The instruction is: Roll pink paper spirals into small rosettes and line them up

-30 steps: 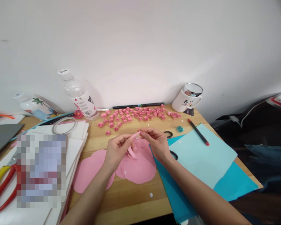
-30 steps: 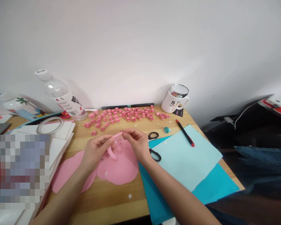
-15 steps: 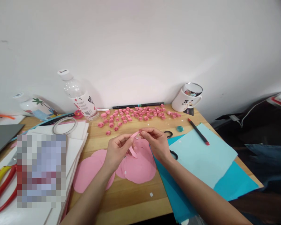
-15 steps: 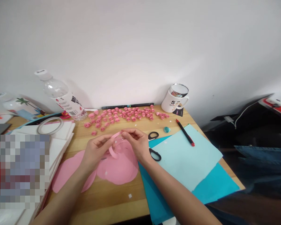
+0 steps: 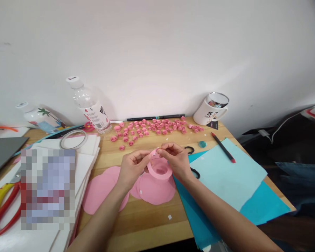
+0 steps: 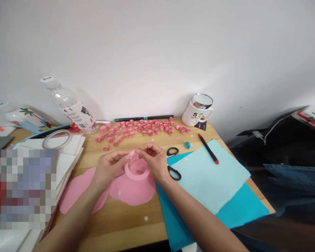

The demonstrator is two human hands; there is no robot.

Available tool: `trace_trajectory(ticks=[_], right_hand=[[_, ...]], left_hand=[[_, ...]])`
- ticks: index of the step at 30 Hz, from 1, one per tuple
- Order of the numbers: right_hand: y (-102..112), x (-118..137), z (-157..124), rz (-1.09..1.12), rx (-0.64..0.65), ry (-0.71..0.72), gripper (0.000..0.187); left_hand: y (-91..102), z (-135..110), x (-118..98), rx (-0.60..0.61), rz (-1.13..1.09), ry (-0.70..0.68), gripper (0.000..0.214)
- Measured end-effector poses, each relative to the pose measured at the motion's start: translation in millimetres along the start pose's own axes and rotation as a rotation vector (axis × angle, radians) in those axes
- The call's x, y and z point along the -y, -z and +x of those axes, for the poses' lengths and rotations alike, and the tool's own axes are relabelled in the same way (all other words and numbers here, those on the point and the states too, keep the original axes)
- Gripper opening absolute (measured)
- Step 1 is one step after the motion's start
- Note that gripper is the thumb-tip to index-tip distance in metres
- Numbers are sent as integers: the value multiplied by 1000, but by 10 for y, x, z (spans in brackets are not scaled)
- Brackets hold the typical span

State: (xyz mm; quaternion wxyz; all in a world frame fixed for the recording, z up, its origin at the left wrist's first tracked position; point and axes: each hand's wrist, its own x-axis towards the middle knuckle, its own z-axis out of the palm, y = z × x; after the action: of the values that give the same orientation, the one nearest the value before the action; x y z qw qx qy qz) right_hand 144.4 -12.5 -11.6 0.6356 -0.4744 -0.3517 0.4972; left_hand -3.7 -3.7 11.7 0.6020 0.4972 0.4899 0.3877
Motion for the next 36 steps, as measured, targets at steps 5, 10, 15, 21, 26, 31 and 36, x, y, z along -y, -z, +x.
trace_trajectory(ticks=[5, 10, 15, 21, 26, 31, 36], right_hand=[[9, -34, 8, 34, -10, 38, 16], [7, -31, 8, -10, 2, 11, 12], [-4, -26, 4, -18, -9, -8, 18], [18, -26, 14, 7, -29, 23, 12], [25, -35, 25, 20, 4, 19, 16], [9, -43, 17, -28, -13, -19, 16], [2, -58, 16, -29, -21, -54, 22]], left_hand=[[-12, -1, -19, 14, -23, -10, 21], [4, 7, 4, 5, -15, 24, 21], [4, 4, -12, 7, -40, 13, 22], [-3, 6, -31, 30, -18, 1, 20], [8, 9, -25, 43, 5, 8, 21], [2, 7, -6, -19, 9, -34, 18], [-1, 16, 6, -54, -21, -5, 21]])
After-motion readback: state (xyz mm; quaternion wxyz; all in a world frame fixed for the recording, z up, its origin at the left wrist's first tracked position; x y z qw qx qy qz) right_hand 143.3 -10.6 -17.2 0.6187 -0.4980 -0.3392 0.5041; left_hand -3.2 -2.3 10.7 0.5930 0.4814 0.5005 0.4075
